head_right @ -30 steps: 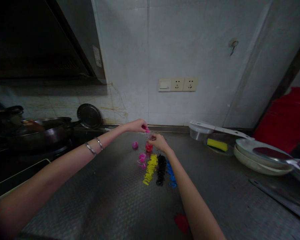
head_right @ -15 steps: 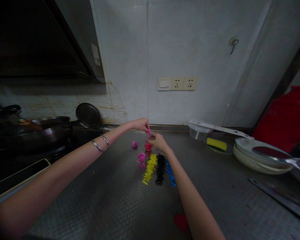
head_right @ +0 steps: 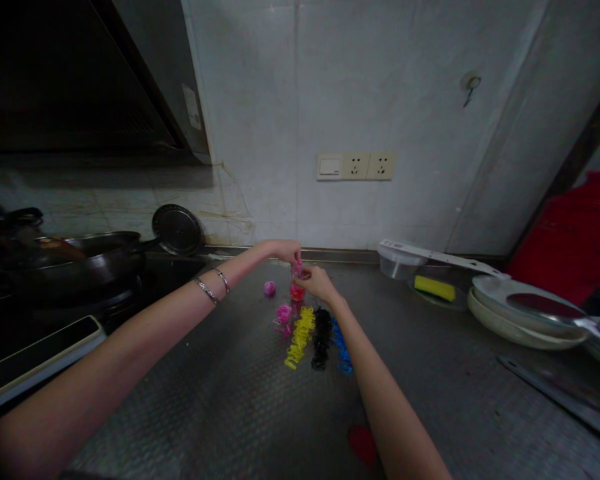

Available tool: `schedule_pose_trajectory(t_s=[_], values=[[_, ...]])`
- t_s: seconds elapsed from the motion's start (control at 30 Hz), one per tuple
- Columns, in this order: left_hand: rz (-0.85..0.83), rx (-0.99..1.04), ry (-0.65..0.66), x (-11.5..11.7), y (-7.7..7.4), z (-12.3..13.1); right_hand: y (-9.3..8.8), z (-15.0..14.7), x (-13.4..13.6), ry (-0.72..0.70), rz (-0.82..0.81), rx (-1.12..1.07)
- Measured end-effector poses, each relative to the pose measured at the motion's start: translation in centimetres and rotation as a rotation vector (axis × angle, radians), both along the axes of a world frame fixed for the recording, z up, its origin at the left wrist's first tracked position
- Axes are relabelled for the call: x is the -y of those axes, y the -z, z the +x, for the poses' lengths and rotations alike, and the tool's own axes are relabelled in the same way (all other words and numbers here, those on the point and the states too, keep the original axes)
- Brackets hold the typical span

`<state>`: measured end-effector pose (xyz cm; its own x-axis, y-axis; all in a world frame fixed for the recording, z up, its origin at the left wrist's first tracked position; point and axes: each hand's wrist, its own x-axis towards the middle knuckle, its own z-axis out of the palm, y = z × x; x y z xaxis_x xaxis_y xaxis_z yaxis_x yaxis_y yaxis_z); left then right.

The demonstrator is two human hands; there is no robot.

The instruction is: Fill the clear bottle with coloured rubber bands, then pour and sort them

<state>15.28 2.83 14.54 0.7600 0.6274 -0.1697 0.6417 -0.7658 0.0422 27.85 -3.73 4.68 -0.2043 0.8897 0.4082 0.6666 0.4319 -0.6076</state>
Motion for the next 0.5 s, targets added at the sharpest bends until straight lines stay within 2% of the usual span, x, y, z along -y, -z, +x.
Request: schedule_pose_trajectory(t_s=[0.23,0.5], values=[[-0.19,-0.12,-0.118,0.0,-0.6,0.0,-0.2,-0.1,0.2,-0.012,-0.018,0.007],[-0.161,0.068,-0.051,0.3,-1.2,-0.9,0.0,0.1,0.0,-0.006,0.011,0.017]])
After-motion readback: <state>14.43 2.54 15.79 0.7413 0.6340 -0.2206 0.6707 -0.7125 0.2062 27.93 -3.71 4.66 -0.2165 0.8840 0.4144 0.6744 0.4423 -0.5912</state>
